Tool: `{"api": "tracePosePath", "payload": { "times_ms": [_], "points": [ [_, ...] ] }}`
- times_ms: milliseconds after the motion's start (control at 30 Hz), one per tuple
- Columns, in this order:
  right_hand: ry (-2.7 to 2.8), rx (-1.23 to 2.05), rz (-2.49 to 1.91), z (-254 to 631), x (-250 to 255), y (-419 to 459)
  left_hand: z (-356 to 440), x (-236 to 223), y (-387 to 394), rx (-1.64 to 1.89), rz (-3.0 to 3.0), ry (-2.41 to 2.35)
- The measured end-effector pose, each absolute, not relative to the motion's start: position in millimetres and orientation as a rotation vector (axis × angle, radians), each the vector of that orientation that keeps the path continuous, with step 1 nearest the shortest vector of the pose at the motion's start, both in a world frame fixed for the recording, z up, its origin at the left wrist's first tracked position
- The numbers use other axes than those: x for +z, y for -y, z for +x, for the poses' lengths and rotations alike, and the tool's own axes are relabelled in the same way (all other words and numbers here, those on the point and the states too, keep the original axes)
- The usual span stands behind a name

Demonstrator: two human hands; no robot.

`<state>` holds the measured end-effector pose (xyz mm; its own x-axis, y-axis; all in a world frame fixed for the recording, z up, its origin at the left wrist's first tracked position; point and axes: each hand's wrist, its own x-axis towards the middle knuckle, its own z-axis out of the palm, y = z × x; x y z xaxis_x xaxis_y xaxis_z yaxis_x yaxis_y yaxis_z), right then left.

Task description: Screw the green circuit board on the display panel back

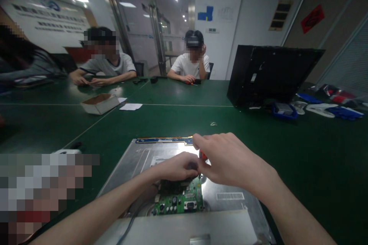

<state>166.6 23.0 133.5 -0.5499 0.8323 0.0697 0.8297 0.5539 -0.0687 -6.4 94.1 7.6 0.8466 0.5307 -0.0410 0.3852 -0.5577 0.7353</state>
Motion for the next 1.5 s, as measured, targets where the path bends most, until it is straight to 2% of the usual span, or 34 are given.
{"api": "tracePosePath", "payload": {
  "times_ms": [1500],
  "points": [
    [2.686, 0.068, -1.450, 168.6, 132.6, -25.3, -6.5, 13.0, -89.7, 0.242, 2.219, -0.672]
  ]
}}
